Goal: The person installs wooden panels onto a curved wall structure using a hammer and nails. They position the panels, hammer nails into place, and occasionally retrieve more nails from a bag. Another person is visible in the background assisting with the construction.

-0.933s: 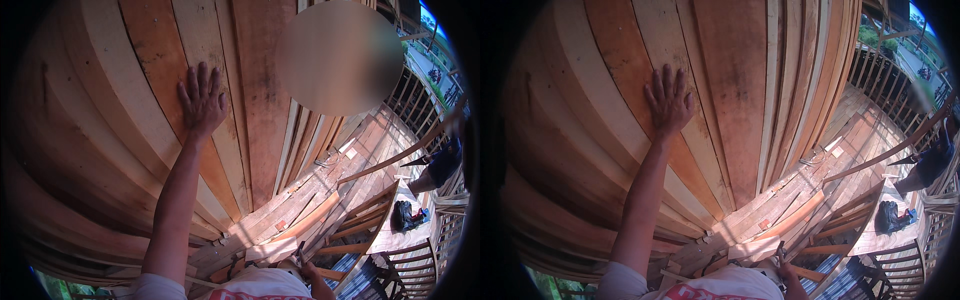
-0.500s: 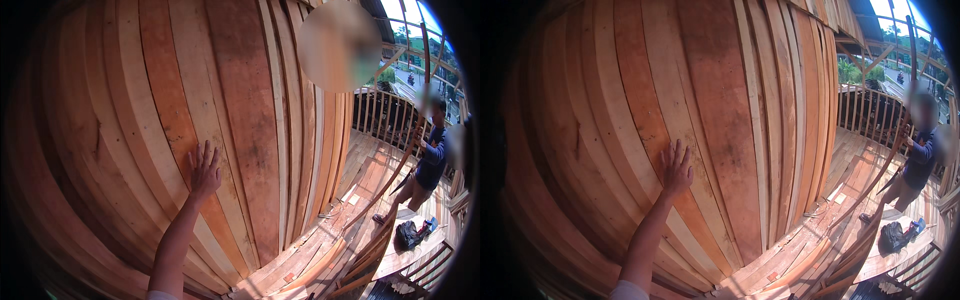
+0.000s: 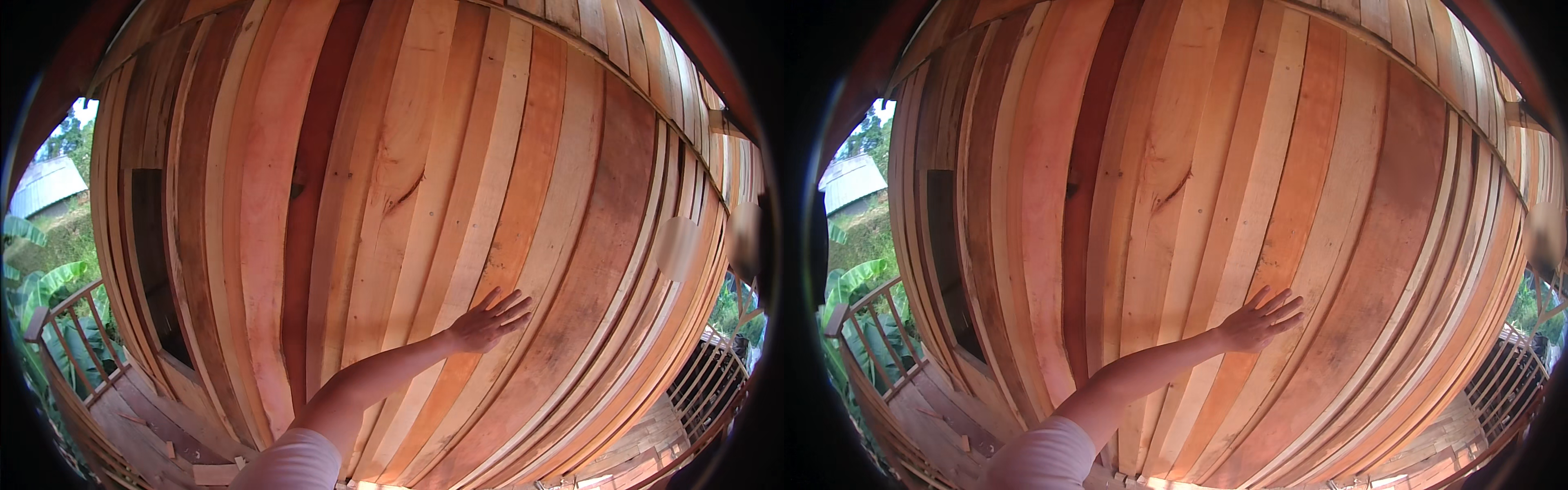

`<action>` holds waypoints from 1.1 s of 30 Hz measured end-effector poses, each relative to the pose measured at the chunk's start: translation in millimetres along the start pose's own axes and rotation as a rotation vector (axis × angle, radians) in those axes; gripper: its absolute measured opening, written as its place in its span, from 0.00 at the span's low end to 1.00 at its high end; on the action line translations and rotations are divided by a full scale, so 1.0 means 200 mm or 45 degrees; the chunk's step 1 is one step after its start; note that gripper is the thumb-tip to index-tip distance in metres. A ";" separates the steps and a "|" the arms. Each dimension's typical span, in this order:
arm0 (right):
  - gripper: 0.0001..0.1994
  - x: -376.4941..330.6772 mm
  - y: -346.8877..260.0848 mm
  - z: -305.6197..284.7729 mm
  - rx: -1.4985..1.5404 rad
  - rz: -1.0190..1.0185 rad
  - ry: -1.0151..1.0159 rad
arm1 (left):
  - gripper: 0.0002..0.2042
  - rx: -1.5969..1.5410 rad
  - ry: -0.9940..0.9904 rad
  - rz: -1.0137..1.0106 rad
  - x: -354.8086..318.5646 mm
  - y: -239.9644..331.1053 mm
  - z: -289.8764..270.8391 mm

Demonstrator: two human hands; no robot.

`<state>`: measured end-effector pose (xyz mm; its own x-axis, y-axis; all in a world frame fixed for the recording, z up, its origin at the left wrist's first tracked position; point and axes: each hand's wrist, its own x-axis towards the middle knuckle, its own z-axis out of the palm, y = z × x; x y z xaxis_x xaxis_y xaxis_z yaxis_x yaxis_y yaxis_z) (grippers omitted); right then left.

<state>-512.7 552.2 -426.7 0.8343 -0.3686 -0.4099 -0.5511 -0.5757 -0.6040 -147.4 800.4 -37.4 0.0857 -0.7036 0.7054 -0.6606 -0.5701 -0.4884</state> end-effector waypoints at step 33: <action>0.15 -0.62 0.16 0.38 0.280 0.217 1.010 | 0.31 0.149 -0.198 -0.258 -0.11 -0.08 -0.06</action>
<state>-635.9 634.1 -446.6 0.4559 -0.8889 0.0450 -0.5919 -0.3405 -0.7306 -146.6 830.5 -39.6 0.3266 -0.6216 0.7120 -0.5284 -0.7446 -0.4077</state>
